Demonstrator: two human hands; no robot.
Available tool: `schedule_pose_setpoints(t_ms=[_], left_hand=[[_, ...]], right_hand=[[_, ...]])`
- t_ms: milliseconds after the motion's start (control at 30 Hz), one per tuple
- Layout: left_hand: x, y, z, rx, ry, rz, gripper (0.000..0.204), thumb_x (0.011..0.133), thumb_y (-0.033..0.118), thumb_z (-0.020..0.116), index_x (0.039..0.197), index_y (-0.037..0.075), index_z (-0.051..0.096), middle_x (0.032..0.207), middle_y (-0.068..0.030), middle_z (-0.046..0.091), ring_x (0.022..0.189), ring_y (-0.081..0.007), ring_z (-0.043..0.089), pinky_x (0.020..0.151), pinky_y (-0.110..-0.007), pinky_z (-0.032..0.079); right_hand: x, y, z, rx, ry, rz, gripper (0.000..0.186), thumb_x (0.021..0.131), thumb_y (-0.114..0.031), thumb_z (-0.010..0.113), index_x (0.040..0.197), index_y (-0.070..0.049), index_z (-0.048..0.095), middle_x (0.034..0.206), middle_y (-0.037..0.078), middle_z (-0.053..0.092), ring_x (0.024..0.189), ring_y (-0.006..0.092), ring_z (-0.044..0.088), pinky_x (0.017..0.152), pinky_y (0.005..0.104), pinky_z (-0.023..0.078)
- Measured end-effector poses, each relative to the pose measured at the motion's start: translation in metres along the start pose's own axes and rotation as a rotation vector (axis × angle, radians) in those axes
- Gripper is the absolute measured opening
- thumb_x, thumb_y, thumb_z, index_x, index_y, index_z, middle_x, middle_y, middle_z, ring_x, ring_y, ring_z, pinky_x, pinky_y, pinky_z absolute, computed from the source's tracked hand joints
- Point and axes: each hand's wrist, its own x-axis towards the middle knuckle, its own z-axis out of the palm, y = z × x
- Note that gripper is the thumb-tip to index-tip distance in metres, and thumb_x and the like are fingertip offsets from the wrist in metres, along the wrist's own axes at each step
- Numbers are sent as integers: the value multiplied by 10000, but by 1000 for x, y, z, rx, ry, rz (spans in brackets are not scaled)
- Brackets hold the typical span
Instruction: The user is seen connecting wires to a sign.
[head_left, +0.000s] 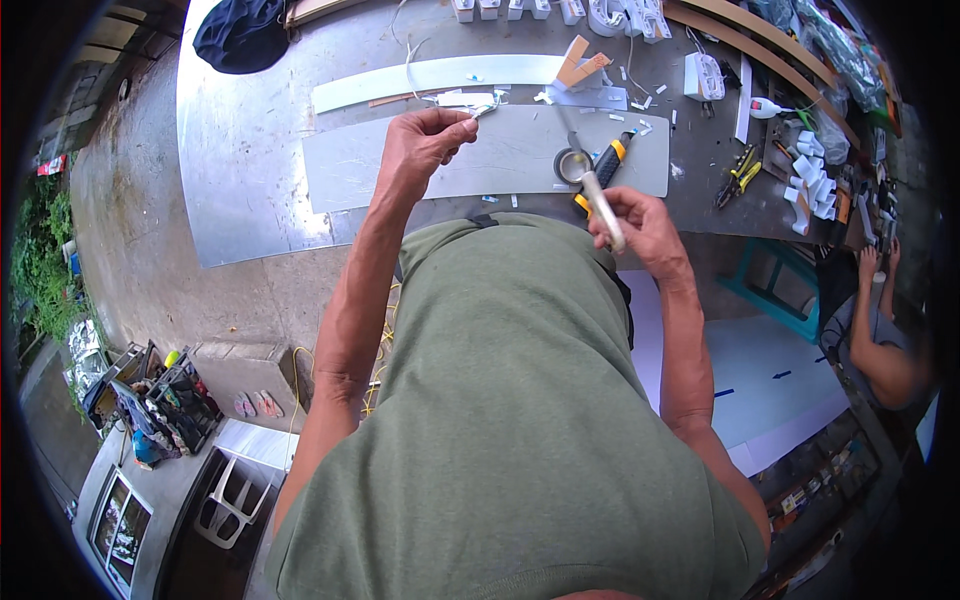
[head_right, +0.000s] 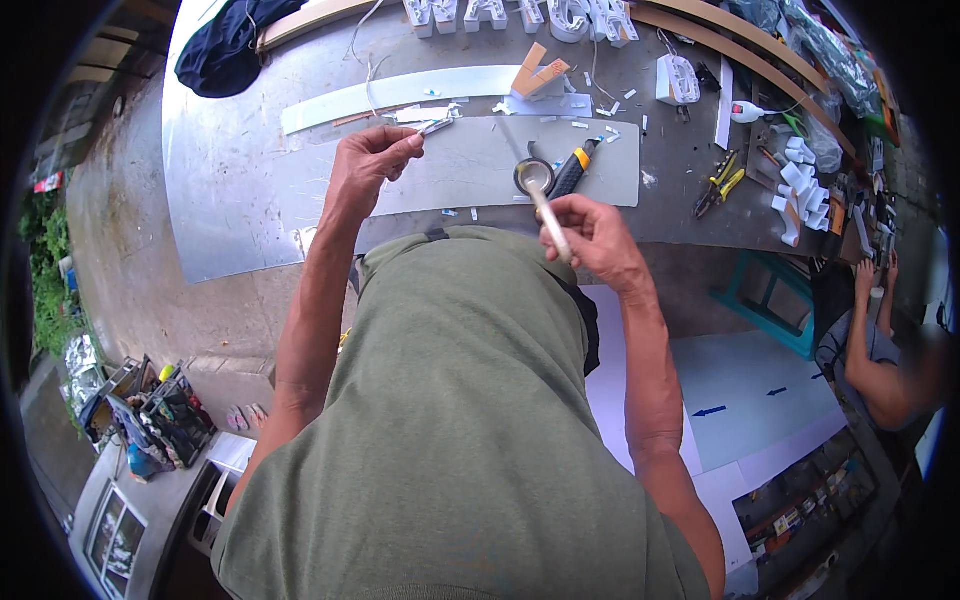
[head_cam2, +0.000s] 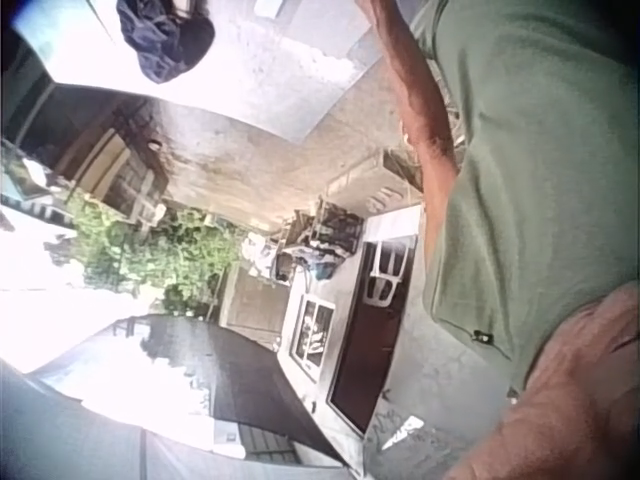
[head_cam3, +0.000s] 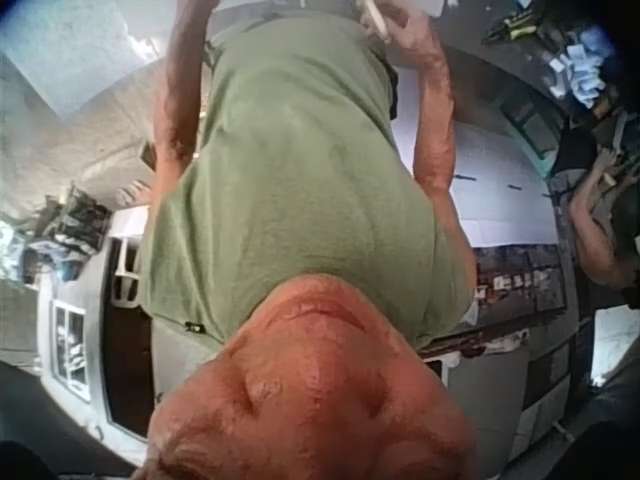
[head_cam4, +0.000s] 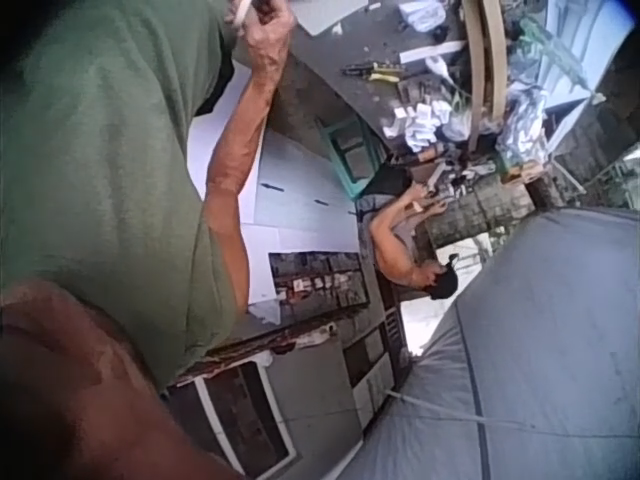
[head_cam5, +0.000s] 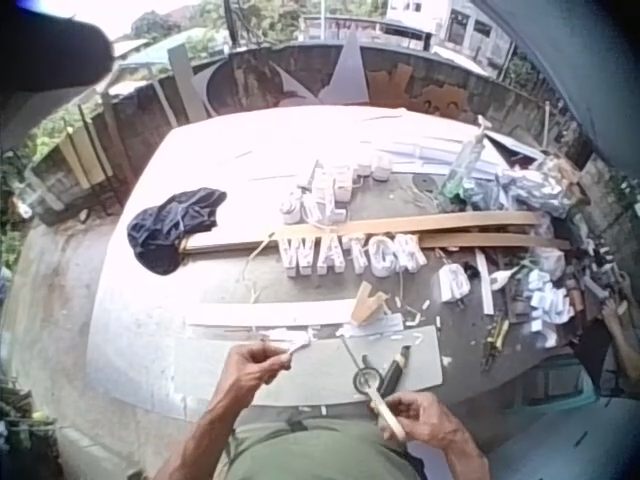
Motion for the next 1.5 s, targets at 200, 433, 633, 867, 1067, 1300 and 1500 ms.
schedule_pose_setpoints(t_ms=[200, 433, 633, 867, 1067, 1300, 1500], left_hand=[[-9, 4, 2, 171, 120, 115, 228, 873, 217, 809, 967, 13, 768, 777, -29, 727, 602, -47, 544, 529, -214, 428], [-18, 9, 7, 178, 143, 79, 204, 872, 200, 802, 968, 21, 781, 771, -39, 743, 677, -75, 647, 594, -252, 523], [-16, -7, 7, 140, 118, 149, 252, 873, 212, 799, 1019, 8, 779, 824, -68, 759, 724, -94, 666, 654, -260, 533], [-16, -6, 7, 169, 101, 118, 257, 881, 204, 798, 1038, 2, 771, 861, -76, 755, 778, -100, 664, 696, -250, 507], [-15, -11, 8, 162, 106, 128, 249, 878, 187, 796, 1037, -2, 769, 867, -84, 755, 788, -108, 669, 705, -255, 515], [-16, -14, 3, 170, 93, 120, 236, 884, 177, 786, 1024, -12, 765, 872, -89, 752, 795, -121, 673, 732, -265, 530], [-21, -23, -75, 484, 378, 224, 194, 913, 175, 763, 1037, 27, 773, 892, -38, 756, 805, -93, 670, 729, -237, 538]], right_hand=[[27, -10, 25, 14, -166, 30, 347, 910, -247, 697, 1082, 49, 640, 821, 69, 694, 625, 67, 642, 496, 166, 428], [42, -15, 36, 89, -226, 34, 353, 917, -273, 701, 1041, 54, 650, 760, 66, 676, 563, 49, 600, 455, 163, 394], [52, -15, 42, 139, -236, 22, 372, 933, -273, 706, 1067, 66, 630, 793, 86, 677, 581, 57, 624, 446, 132, 427], [54, -7, 44, 68, -190, 15, 345, 936, -272, 716, 1066, 40, 649, 789, 52, 670, 600, 42, 616, 454, 131, 399], [53, -5, 46, 60, -172, 16, 323, 938, -254, 718, 1072, 34, 662, 784, 43, 676, 598, 43, 605, 468, 149, 398], [54, 6, 45, 13, -148, 32, 233, 941, -154, 714, 1073, 33, 669, 815, 52, 688, 672, 80, 636, 583, 218, 511], [37, -1, 14, -50, 47, -60, 185, 979, -80, 637, 1121, 33, 673, 905, 71, 719, 763, 109, 672, 679, 240, 566]])
